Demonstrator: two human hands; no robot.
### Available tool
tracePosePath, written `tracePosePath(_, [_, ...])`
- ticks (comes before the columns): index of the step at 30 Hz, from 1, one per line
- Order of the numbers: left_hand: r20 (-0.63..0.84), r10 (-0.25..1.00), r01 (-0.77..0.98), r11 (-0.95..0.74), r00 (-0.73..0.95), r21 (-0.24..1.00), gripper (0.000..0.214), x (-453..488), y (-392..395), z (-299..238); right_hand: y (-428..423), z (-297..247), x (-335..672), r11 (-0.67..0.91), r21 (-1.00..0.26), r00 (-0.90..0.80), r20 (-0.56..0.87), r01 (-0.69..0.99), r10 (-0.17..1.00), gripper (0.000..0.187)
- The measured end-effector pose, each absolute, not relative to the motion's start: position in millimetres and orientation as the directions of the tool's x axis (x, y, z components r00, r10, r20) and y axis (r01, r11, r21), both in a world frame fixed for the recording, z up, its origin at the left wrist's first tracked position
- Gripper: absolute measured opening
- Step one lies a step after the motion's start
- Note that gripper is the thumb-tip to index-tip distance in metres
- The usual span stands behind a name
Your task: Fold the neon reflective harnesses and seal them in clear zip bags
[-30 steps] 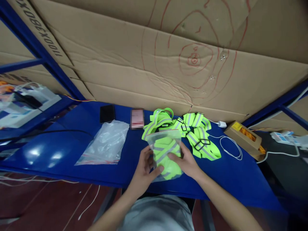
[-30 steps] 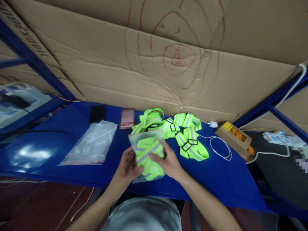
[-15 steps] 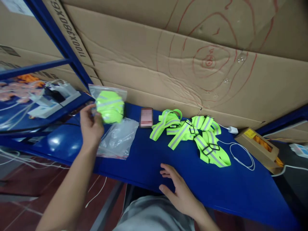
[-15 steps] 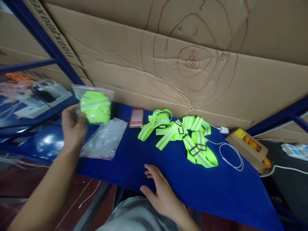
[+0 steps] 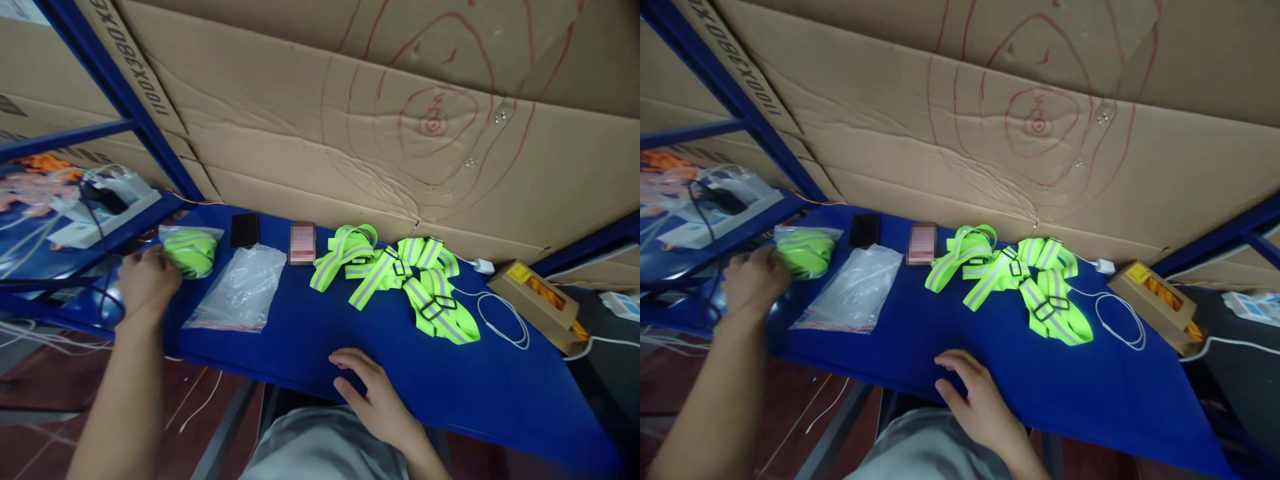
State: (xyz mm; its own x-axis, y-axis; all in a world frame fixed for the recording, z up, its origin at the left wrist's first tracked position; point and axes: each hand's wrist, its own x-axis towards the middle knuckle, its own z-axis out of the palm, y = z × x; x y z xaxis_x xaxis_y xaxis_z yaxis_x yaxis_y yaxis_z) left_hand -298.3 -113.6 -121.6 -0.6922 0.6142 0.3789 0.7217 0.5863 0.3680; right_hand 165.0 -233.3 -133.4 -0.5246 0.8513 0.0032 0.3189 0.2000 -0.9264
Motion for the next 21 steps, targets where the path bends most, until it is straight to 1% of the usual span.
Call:
tracePosePath(2, [0.417, 0.618, 0.746, 0.553, -0.666, 0.372, 0.048, -273, -115, -119, -234, -132, 164, 0.209, -0.916, -0.525, -0.001, 0.341, 0.851, 0.030])
tracePosePath(3, [0.453, 0.645, 0.788, 0.477, -0.615, 0.390, 0.048, -257, -115, -116, -234, -131, 163, 0.214, -0.912, -0.522, 0.000, 0.349, 0.853, 0.029])
tracePosePath(4, [0.499, 0.703, 0.854, 0.326, -0.506, 0.406, 0.045, -238, -114, -112, -234, -130, 162, 0.219, -0.908, -0.523, 0.001, 0.356, 0.853, 0.029])
tracePosePath(5, [0.554, 0.756, 0.905, 0.120, -0.350, 0.407, 0.043, -217, -113, -109, -233, -127, 161, 0.231, -0.903, -0.534, 0.002, 0.362, 0.846, 0.029])
tracePosePath(6, [0.566, 0.807, 0.914, -0.087, -0.169, 0.397, 0.042, -194, -112, -104, -232, -124, 162, 0.255, -0.895, -0.562, 0.006, 0.367, 0.827, 0.029])
tracePosePath(7, [0.545, 0.837, 0.903, -0.199, -0.045, 0.381, 0.040, -170, -111, -100, -229, -121, 163, 0.292, -0.881, -0.603, 0.011, 0.371, 0.798, 0.030])
tracePosePath(9, [0.498, 0.854, 0.858, -0.363, 0.151, 0.363, 0.035, -119, -107, -94, -216, -112, 170, 0.411, -0.821, -0.675, 0.042, 0.397, 0.736, 0.034])
tracePosePath(11, [0.411, 0.824, 0.748, -0.543, 0.389, 0.381, 0.039, -71, -103, -91, -192, -104, 183, 0.559, -0.687, -0.682, 0.126, 0.464, 0.720, 0.040])
tracePosePath(13, [0.387, 0.788, 0.691, -0.610, 0.478, 0.387, 0.037, -33, -99, -94, -155, -99, 198, 0.657, -0.487, -0.630, 0.248, 0.576, 0.736, 0.055])
tracePosePath(14, [0.384, 0.778, 0.671, -0.625, 0.497, 0.398, 0.036, -19, -97, -97, -134, -97, 206, 0.656, -0.398, -0.594, 0.283, 0.641, 0.753, 0.063])
tracePosePath(15, [0.387, 0.779, 0.662, -0.625, 0.493, 0.413, 0.036, -9, -94, -102, -112, -95, 213, 0.621, -0.328, -0.545, 0.300, 0.712, 0.783, 0.071])
tracePosePath(16, [0.391, 0.788, 0.655, -0.614, 0.476, 0.439, 0.037, -3, -91, -108, -90, -94, 220, 0.575, -0.285, -0.504, 0.288, 0.767, 0.815, 0.077])
tracePosePath(17, [0.396, 0.801, 0.648, -0.597, 0.449, 0.474, 0.037, 1, -88, -115, -69, -94, 225, 0.538, -0.272, -0.487, 0.236, 0.798, 0.841, 0.083])
tracePosePath(19, [0.396, 0.828, 0.617, -0.561, 0.398, 0.552, 0.037, 0, -83, -129, -34, -91, 234, 0.511, -0.324, -0.511, 0.093, 0.796, 0.855, 0.088])
tracePosePath(21, [0.394, 0.843, 0.566, -0.538, 0.367, 0.625, 0.034, -5, -79, -139, -13, -84, 240, 0.537, -0.368, -0.569, 0.026, 0.759, 0.822, 0.083])
